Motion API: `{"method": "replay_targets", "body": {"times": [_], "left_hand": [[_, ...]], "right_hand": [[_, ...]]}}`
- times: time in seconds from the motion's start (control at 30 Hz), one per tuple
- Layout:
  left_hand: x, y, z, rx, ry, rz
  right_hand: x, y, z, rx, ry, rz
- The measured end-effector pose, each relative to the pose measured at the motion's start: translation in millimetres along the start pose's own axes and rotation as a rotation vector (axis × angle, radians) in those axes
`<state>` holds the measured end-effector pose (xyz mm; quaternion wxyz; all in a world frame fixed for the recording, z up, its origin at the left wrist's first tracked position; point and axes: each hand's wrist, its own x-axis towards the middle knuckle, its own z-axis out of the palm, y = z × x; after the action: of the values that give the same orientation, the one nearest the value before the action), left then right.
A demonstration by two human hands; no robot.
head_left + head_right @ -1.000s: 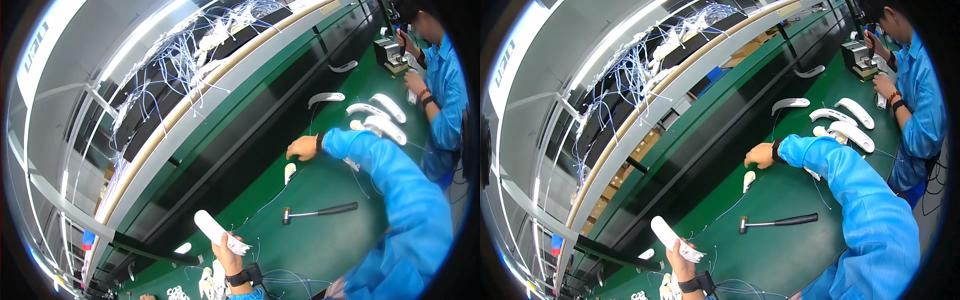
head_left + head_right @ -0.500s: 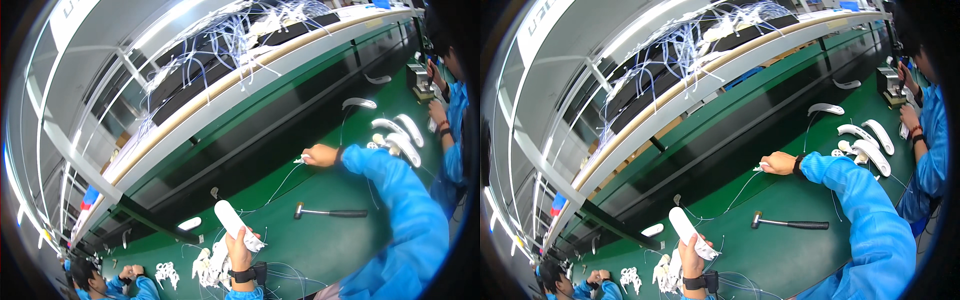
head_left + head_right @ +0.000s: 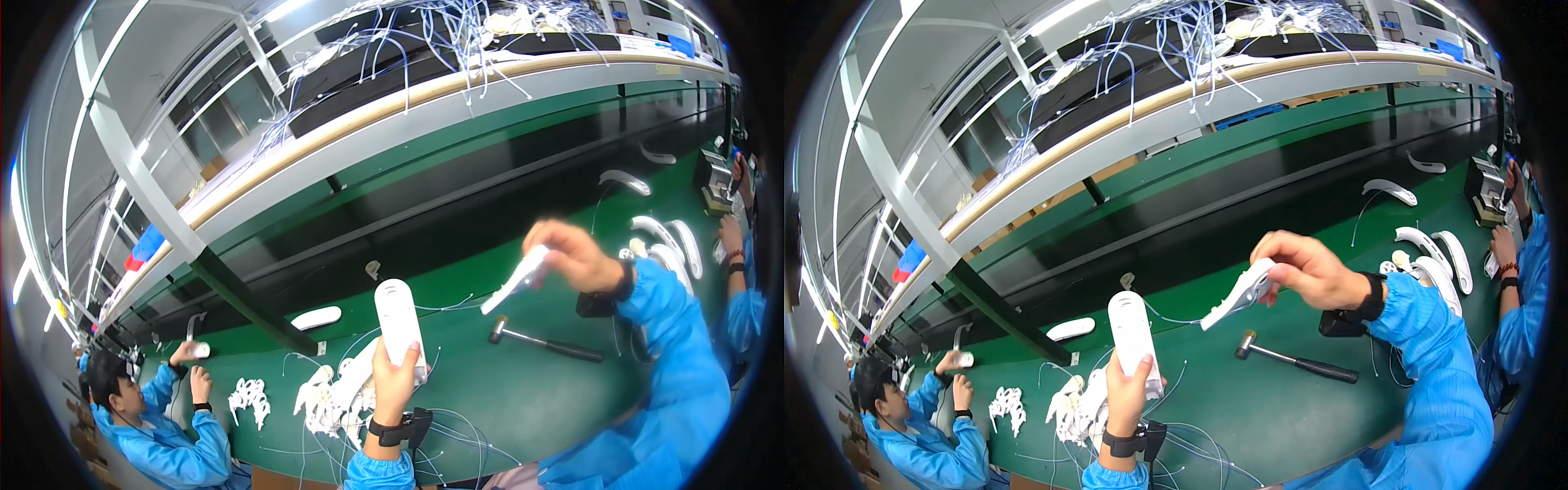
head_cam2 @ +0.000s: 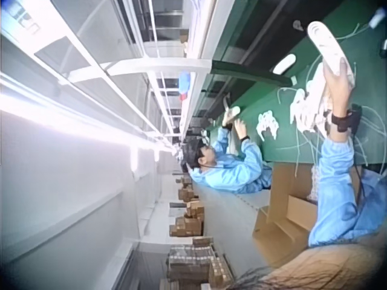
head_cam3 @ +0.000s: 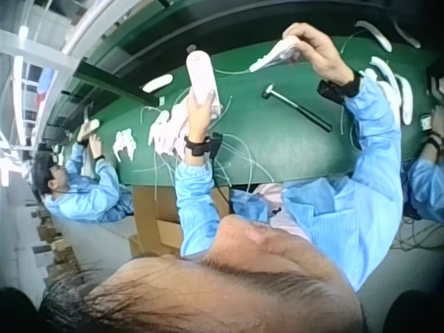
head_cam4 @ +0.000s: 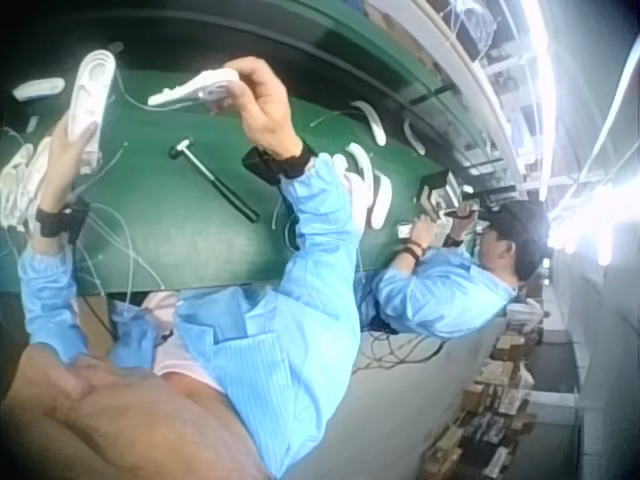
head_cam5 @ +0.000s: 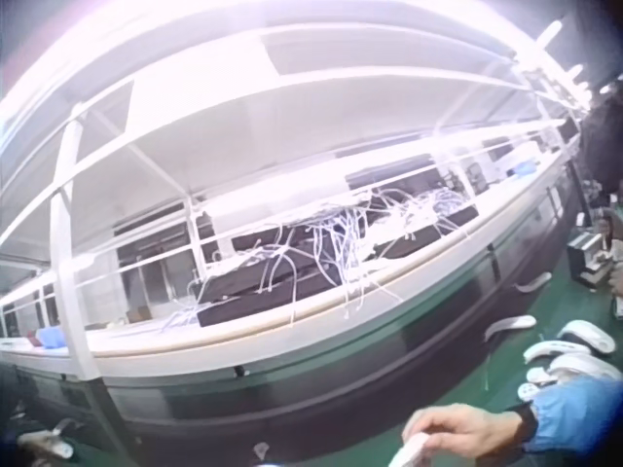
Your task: Assembling components into white plastic housings and using a small hammer to tap parts into place.
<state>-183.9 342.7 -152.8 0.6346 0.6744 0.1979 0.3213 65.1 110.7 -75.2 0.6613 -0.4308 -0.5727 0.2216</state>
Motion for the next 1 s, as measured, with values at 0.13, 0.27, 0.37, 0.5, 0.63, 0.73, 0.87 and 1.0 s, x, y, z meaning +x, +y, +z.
{"method": "replay_targets", "body": {"times": [0.13,0.27,0.37,0.5,0.63,0.73,0.87,1.0], "left_hand": [[-7,7,5,0.06,-0.079,0.01],[-17,10,5,0.129,-0.122,-0.004],[-25,6,7,0.212,-0.12,0.052],[-35,19,18,0.286,-0.13,0.011],[-39,17,17,0.405,-0.126,0.075],[-42,27,20,0.453,-0.118,0.153],[-45,23,21,0.474,-0.074,0.207],[-44,25,23,0.492,-0.051,0.171]], "right_hand": [[3,-19,15,0.152,-0.026,-0.009],[16,-9,31,-0.162,-0.067,-0.033],[29,2,52,-0.48,-0.154,-0.165],[37,15,73,-0.52,-0.103,-0.196],[45,22,83,-0.507,-0.093,-0.177],[47,32,84,-0.547,-0.098,-0.189],[48,37,86,-0.576,-0.099,-0.207],[47,38,88,-0.644,-0.1,-0.23]]}}
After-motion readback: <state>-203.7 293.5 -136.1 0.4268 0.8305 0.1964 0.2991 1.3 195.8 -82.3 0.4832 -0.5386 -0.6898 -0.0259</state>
